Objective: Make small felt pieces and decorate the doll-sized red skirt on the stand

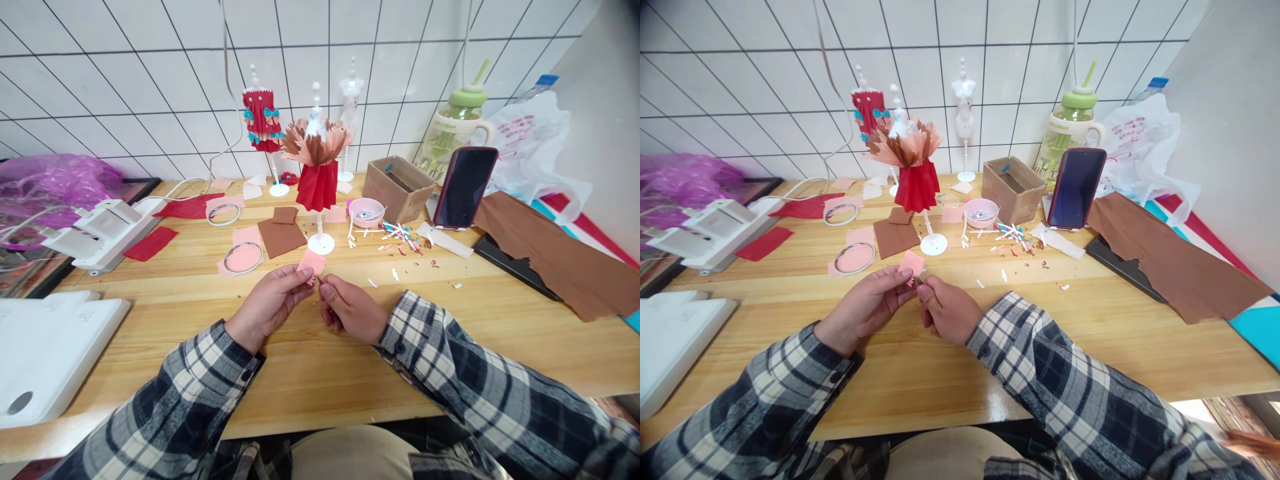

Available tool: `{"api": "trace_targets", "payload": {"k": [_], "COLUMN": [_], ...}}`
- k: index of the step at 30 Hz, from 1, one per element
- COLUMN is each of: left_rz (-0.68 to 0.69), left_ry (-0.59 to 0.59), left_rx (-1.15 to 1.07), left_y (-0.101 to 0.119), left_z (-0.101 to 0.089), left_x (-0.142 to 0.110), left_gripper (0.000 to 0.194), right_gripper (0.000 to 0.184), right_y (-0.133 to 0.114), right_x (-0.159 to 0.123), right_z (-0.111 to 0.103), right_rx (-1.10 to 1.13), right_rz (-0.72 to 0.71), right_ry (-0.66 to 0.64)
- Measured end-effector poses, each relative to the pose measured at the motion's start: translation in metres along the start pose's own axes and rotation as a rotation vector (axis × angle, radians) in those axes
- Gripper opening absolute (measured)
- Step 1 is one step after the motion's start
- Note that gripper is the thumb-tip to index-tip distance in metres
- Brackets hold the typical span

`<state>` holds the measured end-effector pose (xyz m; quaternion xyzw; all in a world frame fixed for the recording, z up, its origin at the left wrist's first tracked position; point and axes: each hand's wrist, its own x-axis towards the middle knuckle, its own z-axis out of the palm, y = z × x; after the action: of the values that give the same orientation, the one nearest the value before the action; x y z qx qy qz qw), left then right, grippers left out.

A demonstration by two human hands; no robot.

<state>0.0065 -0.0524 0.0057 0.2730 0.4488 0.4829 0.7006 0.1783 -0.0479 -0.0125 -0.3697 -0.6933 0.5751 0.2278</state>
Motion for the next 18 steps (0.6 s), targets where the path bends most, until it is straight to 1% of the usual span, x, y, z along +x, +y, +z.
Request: {"api": "trace_targets", "payload": {"k": [5, 10, 18], "left_rz": [0.003, -0.001, 0.001], "left_ry": [-0.038, -0.044, -0.041], "left_rx": [0.019, 0.017, 0.040], "left_y": [0.0000, -0.0008, 0.0003], "left_z": [-0.0008, -0.0025, -0.0044], "left_x": [-0.0003, 0.0003, 0.0011], "left_gripper": [0.014, 0.013, 0.014], "right_gripper": [0.031, 0.031, 0.029], "right_y": [0.0011, -0.0008, -0.0040], "right_x": [-0.0001, -0.0001, -0.0001], "right_z": [0.0004, 0.0004, -0.0035], "right_rx": [0.012, 0.043, -0.052], "right_rz": [0.009, 0.022, 0.017], "right_ry": [0.001, -0.001, -0.008]}}
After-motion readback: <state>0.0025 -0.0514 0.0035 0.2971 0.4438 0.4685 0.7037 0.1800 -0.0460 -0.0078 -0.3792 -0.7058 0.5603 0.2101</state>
